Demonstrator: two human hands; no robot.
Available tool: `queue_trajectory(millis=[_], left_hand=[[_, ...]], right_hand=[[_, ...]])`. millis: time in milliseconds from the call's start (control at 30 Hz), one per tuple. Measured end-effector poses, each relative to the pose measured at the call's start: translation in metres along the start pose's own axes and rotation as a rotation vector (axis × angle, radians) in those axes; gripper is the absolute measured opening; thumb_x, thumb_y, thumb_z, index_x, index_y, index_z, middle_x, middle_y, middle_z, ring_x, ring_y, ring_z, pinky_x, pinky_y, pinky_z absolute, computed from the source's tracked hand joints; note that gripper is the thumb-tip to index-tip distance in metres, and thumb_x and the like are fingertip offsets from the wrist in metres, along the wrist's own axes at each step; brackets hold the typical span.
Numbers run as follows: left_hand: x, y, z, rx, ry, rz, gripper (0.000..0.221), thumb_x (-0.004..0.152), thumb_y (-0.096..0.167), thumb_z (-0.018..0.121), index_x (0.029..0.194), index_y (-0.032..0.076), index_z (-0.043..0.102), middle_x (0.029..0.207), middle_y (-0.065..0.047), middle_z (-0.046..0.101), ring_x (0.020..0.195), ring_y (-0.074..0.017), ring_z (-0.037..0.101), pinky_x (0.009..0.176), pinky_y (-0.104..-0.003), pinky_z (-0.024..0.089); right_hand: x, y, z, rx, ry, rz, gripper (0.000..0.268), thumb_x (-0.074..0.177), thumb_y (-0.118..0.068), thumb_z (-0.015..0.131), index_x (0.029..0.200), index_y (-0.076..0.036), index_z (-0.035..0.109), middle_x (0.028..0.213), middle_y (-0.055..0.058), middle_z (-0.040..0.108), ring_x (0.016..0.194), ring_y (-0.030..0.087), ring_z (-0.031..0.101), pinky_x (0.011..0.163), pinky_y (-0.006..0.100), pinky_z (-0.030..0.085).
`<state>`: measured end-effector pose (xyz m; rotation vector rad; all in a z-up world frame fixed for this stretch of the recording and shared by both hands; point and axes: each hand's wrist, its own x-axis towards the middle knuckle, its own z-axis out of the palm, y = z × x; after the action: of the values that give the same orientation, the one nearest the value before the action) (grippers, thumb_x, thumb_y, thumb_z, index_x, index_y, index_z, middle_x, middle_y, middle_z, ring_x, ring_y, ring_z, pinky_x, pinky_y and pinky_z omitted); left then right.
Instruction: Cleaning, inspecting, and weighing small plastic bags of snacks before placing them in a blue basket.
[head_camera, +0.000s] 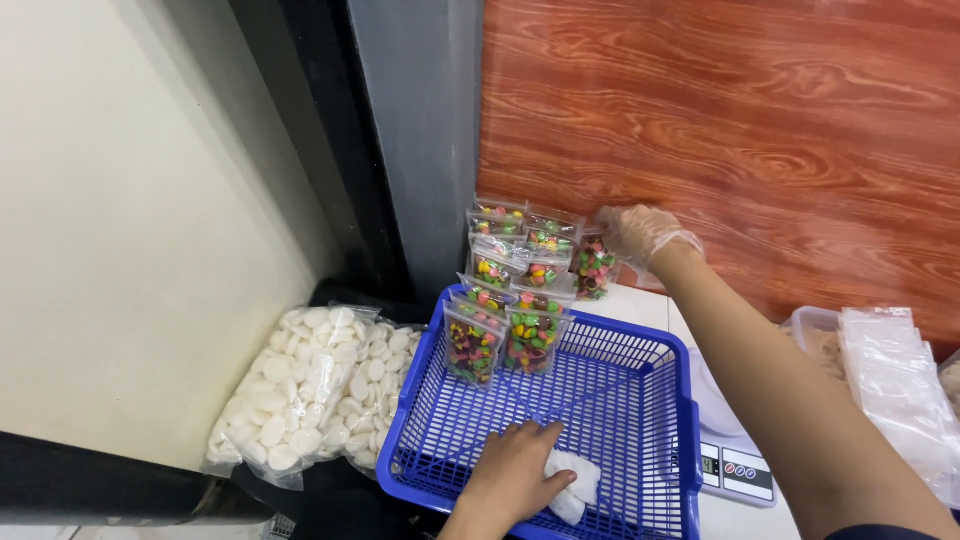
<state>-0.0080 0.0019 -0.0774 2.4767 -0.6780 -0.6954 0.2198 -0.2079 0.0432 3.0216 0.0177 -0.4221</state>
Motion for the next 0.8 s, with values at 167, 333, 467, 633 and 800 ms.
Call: queue_trajectory(millis=[167, 333, 467, 633, 800], left_hand=[[-0.013, 0.008, -0.003, -0.013, 0.009, 0.027, 0.068, 0.098, 0.044, 0.061, 0.154, 0.012, 0.038, 0.140, -0.019, 0.051, 0.129, -0.0412, 0.044, 0.101, -0.061, 0.038], [-0.039, 0.023, -0.018, -0.050, -0.004, 0.104, 0.062, 0.099, 0.037, 0.063, 0.151, 0.012, 0.041, 0.135, -0.020, 0.053, 0.124, -0.0404, 0.047, 0.098, -0.060, 0.040], [-0.045, 0.020, -0.006, -0.066, 0.064, 0.214, 0.063, 0.098, 0.042, 0.062, 0.150, 0.011, 0.044, 0.143, -0.018, 0.045, 0.132, -0.0371, 0.037, 0.100, -0.059, 0.036], [-0.048, 0.028, -0.011, -0.059, 0.267, 0.269, 0.058, 0.098, 0.044, 0.063, 0.145, 0.012, 0.053, 0.157, -0.017, 0.033, 0.145, -0.0419, 0.021, 0.108, -0.065, 0.025], [-0.046, 0.050, -0.009, -0.172, 0.827, 0.311, 0.069, 0.094, 0.044, 0.069, 0.150, 0.012, 0.045, 0.161, -0.018, 0.029, 0.149, -0.0389, 0.026, 0.115, -0.060, 0.027]], right_hand=[[0.023, 0.022, 0.025, -0.075, 0.096, -0.034, 0.032, 0.105, -0.025, 0.044, 0.129, -0.021, 0.065, 0.116, 0.013, 0.075, 0.103, 0.036, 0.072, 0.082, 0.046, 0.059], [-0.005, 0.033, 0.018, -0.052, 0.116, -0.022, 0.032, 0.106, -0.027, 0.042, 0.121, -0.020, 0.069, 0.115, 0.009, 0.076, 0.101, 0.034, 0.072, 0.083, 0.045, 0.057], [-0.022, 0.055, 0.021, -0.085, 0.329, -0.092, 0.034, 0.106, -0.035, 0.040, 0.117, -0.017, 0.067, 0.106, 0.015, 0.072, 0.092, 0.040, 0.071, 0.072, 0.052, 0.057], [-0.085, 0.084, 0.009, -0.112, 1.076, -0.419, 0.015, 0.099, -0.021, 0.069, 0.102, -0.008, 0.075, 0.098, 0.014, 0.062, 0.080, 0.035, 0.061, 0.056, 0.050, 0.050], [-0.180, 0.079, 0.003, 0.325, 0.901, -0.435, 0.010, 0.097, -0.014, 0.068, 0.106, -0.009, 0.066, 0.100, 0.010, 0.075, 0.083, 0.030, 0.072, 0.070, 0.045, 0.057]])
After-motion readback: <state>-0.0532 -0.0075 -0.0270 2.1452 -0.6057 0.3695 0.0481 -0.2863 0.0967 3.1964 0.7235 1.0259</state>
